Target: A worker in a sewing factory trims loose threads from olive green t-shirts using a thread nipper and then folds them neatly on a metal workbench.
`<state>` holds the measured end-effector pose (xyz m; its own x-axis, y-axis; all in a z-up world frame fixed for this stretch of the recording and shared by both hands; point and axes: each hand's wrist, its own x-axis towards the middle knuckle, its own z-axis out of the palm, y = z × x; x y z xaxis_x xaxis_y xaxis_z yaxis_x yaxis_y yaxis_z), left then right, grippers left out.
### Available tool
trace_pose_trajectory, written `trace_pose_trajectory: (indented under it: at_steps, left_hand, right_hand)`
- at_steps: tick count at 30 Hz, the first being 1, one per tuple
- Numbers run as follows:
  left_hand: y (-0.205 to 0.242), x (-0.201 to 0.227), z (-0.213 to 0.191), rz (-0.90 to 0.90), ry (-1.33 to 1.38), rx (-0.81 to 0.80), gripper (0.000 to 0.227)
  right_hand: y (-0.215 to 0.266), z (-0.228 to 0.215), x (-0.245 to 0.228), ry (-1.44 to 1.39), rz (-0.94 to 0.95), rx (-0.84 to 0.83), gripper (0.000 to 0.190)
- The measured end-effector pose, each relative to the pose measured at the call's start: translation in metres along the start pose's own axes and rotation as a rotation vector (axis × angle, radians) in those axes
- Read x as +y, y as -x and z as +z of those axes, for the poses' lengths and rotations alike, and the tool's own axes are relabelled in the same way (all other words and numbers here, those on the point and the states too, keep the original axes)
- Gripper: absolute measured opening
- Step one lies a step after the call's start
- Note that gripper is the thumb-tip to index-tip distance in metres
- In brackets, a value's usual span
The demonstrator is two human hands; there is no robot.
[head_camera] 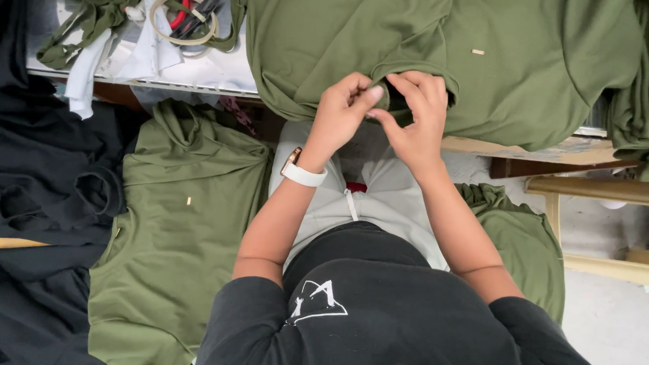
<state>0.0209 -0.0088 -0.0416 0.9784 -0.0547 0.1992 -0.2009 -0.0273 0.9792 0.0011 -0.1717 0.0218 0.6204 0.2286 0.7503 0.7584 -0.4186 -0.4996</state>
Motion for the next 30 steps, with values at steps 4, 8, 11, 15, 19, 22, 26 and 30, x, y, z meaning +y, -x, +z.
trace_pose_trajectory:
  at_steps: [4,8,11,15,19,22,26,30]
  left_hand:
    - [-0.005,-0.017,0.000,-0.065,0.069,0.025,0.017]
    - [-0.001,0.007,-0.002,-0.087,0.122,0.034,0.020]
    - [0.000,0.007,-0.001,-0.095,0.121,0.036,0.020]
    - [0.003,0.019,-0.001,-0.106,0.127,0.049,0.019]
    - [0.004,0.018,-0.003,-0.119,0.131,0.068,0.019]
    - [0.005,0.017,-0.002,-0.128,0.125,0.069,0.019]
    - [0.003,0.013,-0.002,-0.118,0.130,0.064,0.018]
    - [0.004,0.023,-0.004,-0.110,0.120,0.060,0.018]
  right_hand:
    - [0.004,0.000,0.003,-0.051,0.037,0.005,0.050]
    - [0.003,0.000,-0.004,-0.078,0.016,0.092,0.036]
    - [0.009,0.003,0.001,-0.096,0.012,0.138,0.024]
    - [0.011,0.004,0.011,-0.162,0.078,0.159,0.003]
    - [0.012,-0.003,0.025,-0.394,0.243,0.269,0.013]
    - [0.011,-0.006,0.021,-0.497,0.319,0.292,0.024]
    - [0.002,-0.004,0.008,-0.277,0.195,0.107,0.015]
    - [0.008,0.003,0.017,-0.243,0.207,0.083,0.006]
